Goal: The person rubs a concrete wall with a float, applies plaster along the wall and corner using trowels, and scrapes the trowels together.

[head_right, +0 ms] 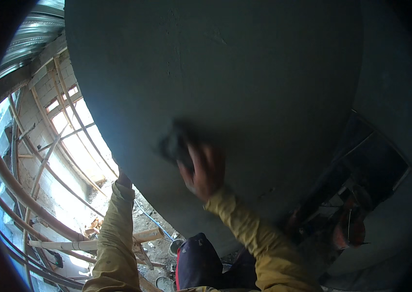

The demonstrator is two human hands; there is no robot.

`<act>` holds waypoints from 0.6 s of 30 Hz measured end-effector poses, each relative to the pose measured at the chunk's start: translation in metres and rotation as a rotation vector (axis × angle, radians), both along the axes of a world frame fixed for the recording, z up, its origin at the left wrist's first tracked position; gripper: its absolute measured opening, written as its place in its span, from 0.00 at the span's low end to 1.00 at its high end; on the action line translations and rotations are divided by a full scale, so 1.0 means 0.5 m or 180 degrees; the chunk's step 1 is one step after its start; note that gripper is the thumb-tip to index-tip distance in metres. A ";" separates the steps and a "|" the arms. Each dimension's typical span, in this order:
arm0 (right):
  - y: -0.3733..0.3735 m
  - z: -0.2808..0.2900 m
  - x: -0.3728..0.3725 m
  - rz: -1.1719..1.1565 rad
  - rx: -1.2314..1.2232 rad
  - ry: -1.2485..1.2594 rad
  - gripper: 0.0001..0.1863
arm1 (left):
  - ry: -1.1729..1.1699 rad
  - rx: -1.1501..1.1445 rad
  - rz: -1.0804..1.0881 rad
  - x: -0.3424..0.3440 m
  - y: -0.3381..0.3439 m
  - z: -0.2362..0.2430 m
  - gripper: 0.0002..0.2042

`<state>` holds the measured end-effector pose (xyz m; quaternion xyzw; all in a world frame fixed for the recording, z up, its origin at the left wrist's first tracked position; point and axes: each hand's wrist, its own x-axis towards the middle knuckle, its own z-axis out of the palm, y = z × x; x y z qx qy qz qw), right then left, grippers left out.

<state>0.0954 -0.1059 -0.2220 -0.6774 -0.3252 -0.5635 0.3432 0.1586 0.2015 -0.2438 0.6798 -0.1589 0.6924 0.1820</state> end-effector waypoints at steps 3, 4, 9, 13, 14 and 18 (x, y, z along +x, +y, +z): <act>-0.002 -0.144 -0.039 -0.0053 -0.0276 0.0543 0.30 | -0.0067 0.0173 -0.0321 0.000 0.002 -0.006 0.20; 0.000 -0.143 -0.040 -0.0046 -0.0276 0.0526 0.30 | 0.0085 0.0030 -0.0548 0.001 0.001 -0.010 0.19; 0.050 0.181 0.011 -0.0313 0.0198 -0.0134 0.29 | 0.0341 -0.0601 -0.1174 0.000 -0.013 -0.006 0.16; 0.111 0.576 0.022 -0.0467 0.0662 -0.1086 0.26 | 0.0250 -0.0624 -0.0669 -0.022 -0.050 0.022 0.15; 0.122 0.647 0.010 -0.0419 0.0783 -0.1022 0.27 | 0.0428 -0.1036 -0.1208 -0.030 -0.059 0.029 0.16; 0.141 0.642 0.010 -0.0795 0.0813 -0.0590 0.26 | 0.0802 -0.2139 -0.2543 -0.052 -0.081 0.057 0.18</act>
